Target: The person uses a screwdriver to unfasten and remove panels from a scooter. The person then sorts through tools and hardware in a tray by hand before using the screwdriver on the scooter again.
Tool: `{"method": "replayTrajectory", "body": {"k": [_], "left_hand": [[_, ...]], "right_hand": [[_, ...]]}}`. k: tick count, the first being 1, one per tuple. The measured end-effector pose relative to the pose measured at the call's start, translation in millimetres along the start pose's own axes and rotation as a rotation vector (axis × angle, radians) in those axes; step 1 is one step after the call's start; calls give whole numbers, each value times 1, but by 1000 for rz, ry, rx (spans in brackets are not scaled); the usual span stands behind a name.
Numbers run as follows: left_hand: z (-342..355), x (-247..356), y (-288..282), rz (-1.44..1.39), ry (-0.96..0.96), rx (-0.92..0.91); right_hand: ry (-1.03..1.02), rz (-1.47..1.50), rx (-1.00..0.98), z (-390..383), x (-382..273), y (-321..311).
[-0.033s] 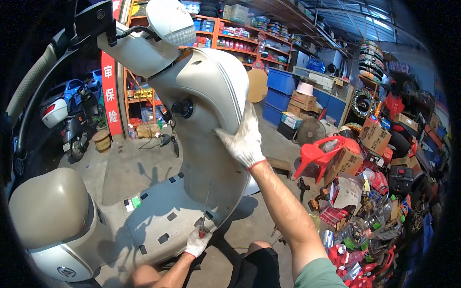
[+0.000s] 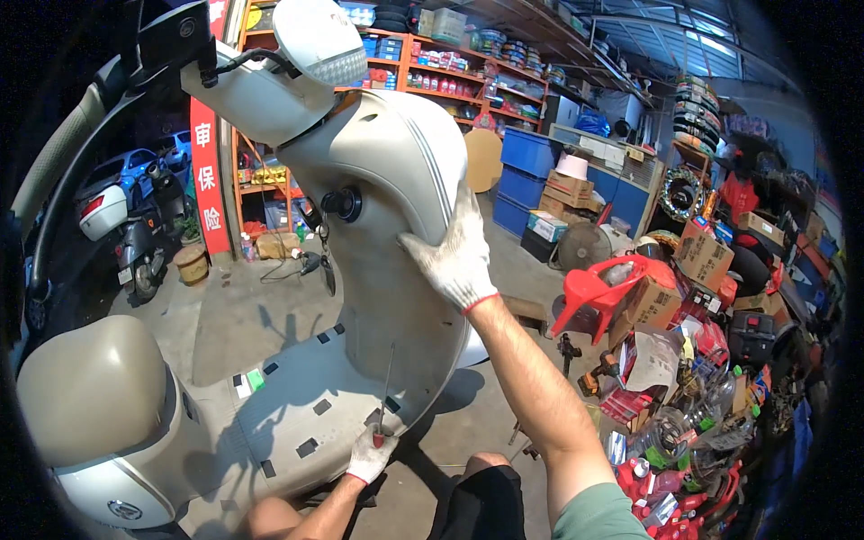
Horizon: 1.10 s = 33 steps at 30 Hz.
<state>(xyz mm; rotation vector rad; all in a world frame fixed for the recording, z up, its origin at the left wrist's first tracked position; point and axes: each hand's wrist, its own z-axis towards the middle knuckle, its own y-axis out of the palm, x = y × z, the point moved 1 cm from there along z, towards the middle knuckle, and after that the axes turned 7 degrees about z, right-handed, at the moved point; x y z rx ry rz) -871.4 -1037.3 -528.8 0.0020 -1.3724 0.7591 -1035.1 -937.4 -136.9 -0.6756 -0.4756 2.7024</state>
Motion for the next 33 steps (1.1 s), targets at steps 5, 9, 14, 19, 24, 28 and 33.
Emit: {"method": "replayTrajectory", "body": {"k": [5, 9, 14, 19, 24, 28, 33], "left_hand": [[-3, 1, 1, -5, -11, 4], [-4, 1, 1, 27, -18, 5], [-1, 0, 0, -14, 4, 32], [4, 6, 2, -30, -22, 13], [-8, -1, 3, -57, -56, 50], [-29, 13, 6, -49, -132, 9], [-62, 28, 29, 170, -149, -105]], "right_hand": [[-47, 15, -6, 13, -12, -3], [-91, 22, 21, 9, -6, 0], [-184, 6, 70, 2, 5, 8], [-303, -53, 30, -43, 35, 10], [-123, -95, -78, -145, 80, 11], [132, 46, -261, -264, 116, 8], [647, 730, -592, -387, 99, 43]]}}
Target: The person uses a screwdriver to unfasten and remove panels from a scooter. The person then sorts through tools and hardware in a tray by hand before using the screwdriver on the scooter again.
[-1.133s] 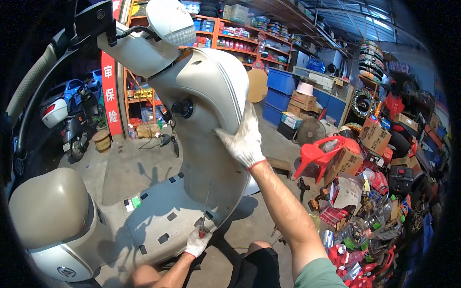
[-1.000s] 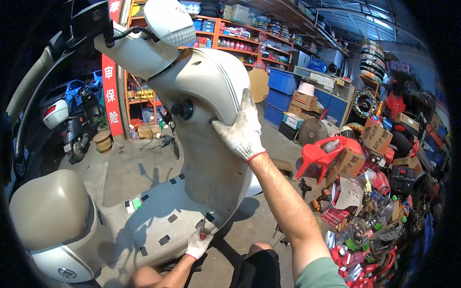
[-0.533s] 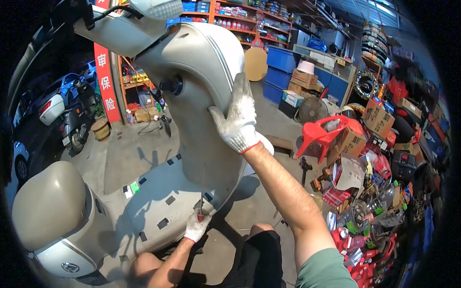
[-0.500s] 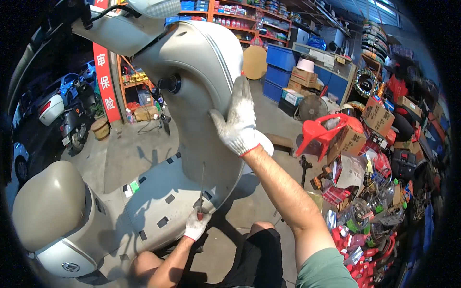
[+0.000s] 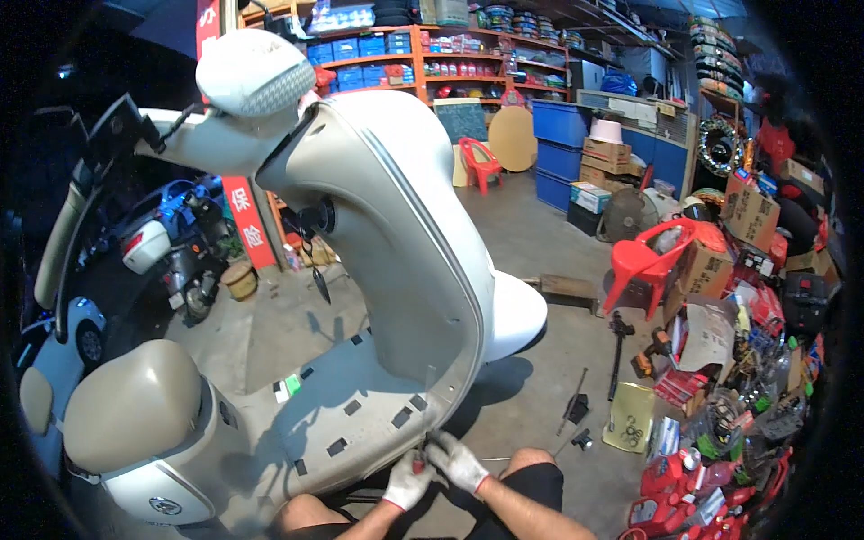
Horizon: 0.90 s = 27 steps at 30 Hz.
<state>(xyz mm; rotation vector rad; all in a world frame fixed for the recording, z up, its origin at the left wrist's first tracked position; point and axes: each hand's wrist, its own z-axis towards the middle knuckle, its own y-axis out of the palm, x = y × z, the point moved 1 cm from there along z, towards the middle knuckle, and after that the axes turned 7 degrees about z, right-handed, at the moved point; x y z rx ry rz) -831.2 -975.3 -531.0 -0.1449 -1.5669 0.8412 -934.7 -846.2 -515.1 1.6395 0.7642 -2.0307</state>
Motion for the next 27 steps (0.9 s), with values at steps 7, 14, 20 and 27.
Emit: {"method": "replayTrajectory", "body": {"k": [7, 14, 20, 27], "left_hand": [[-19, 27, -18, 445, 212, -221], [34, 199, -181, 509, 419, 279], [113, 350, -268, 902, 1067, 879], [194, 427, -285, 1204, 830, 788]], "right_hand": [[-2, 282, -76, -18, -5, 19], [90, 537, 32, -14, 25, -26], [107, 591, 159, -20, 67, -32], [116, 680, 163, -20, 85, -49]]}}
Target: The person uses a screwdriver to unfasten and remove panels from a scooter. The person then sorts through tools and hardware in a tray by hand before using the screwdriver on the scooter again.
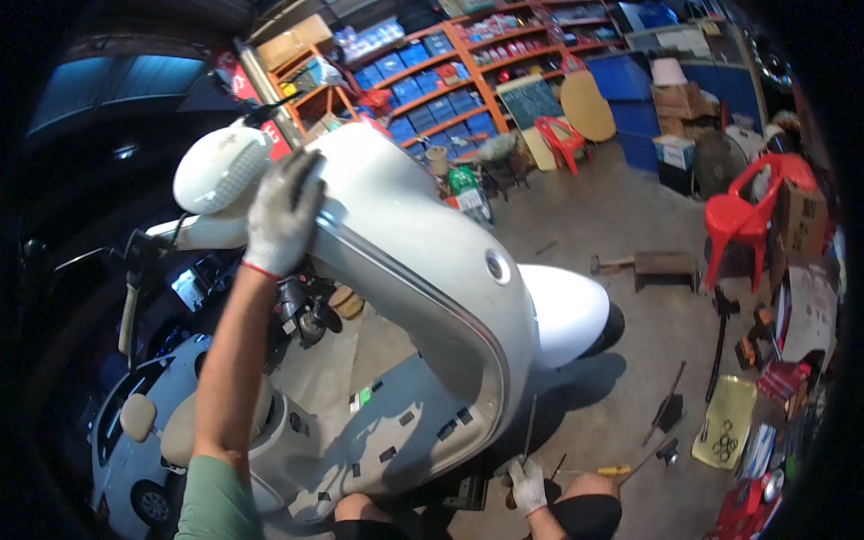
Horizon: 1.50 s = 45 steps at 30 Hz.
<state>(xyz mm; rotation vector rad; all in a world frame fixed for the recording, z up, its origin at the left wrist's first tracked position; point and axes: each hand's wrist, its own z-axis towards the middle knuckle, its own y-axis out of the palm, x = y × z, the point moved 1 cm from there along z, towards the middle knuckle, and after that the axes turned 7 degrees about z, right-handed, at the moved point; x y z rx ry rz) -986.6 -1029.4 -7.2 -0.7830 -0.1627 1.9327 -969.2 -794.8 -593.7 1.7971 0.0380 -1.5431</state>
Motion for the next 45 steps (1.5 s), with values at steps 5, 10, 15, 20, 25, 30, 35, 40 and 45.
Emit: {"method": "replayTrajectory", "body": {"k": [5, 10, 15, 20, 25, 30, 35, 40, 45], "left_hand": [[39, -36, 8, -603, -371, -324], [50, -28, 10, -649, -519, -363], [50, -84, 35, -559, -476, -327], [53, -87, 30, -427, -490, -360], [55, -90, 36, -24, -177, -310], [57, -109, 42, -199, -365, -290], [53, -109, 38, -206, -337, -270], [48, -105, 40, -241, -315, -263], [50, -99, 38, -277, -283, -266]], "right_hand": [[-55, -4, 7, 1, -23, -6], [-5, 60, 80, -6, -39, -14], [47, 229, 160, -6, -43, -9], [103, 261, 174, -4, -37, -17], [137, 265, 179, 3, -26, -23], [202, 219, 178, 9, -21, -25], [209, 238, 191, 11, -20, -24], [238, 235, 234, 13, -14, -25], [267, 270, 268, 13, -9, -25]]}}
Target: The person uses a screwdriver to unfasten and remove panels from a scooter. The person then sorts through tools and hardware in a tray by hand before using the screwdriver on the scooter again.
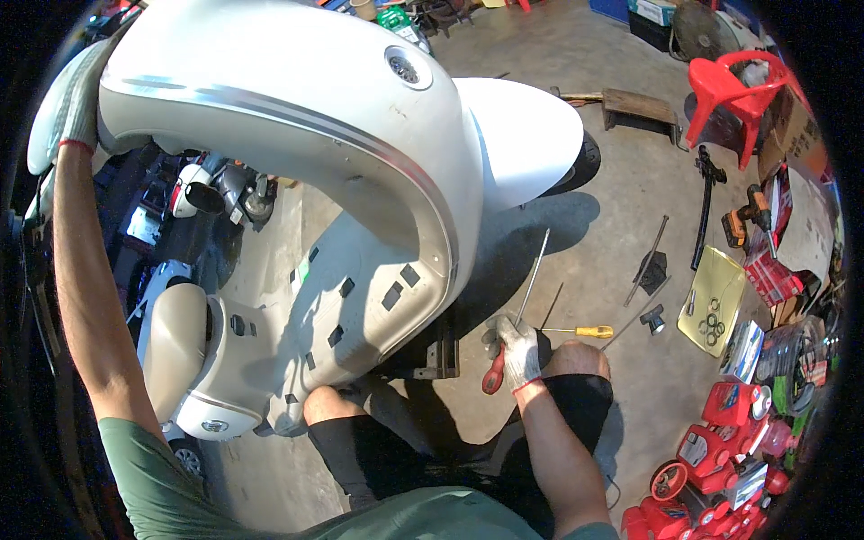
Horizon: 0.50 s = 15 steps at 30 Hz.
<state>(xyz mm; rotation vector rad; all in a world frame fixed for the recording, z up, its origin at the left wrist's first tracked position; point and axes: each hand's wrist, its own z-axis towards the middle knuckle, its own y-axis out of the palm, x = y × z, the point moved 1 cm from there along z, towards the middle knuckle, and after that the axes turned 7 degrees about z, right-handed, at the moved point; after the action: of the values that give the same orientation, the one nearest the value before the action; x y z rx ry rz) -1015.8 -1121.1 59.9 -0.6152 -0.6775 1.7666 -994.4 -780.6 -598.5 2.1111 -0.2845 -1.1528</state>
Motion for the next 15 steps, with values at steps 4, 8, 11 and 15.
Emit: {"method": "replayTrajectory", "body": {"k": [4, 8, 11, 15], "left_hand": [[-1, 6, -2, -29, 22, -7], [-6, 8, -3, -62, 34, -12], [-11, 13, -2, -107, 50, -9], [-22, 31, 5, -226, 59, -33]], "right_hand": [[10, -32, 24, 0, 2, 1], [24, -24, 36, 0, 6, 2], [14, -24, 31, 5, 12, -2], [29, -50, -4, 6, 11, -2]]}}
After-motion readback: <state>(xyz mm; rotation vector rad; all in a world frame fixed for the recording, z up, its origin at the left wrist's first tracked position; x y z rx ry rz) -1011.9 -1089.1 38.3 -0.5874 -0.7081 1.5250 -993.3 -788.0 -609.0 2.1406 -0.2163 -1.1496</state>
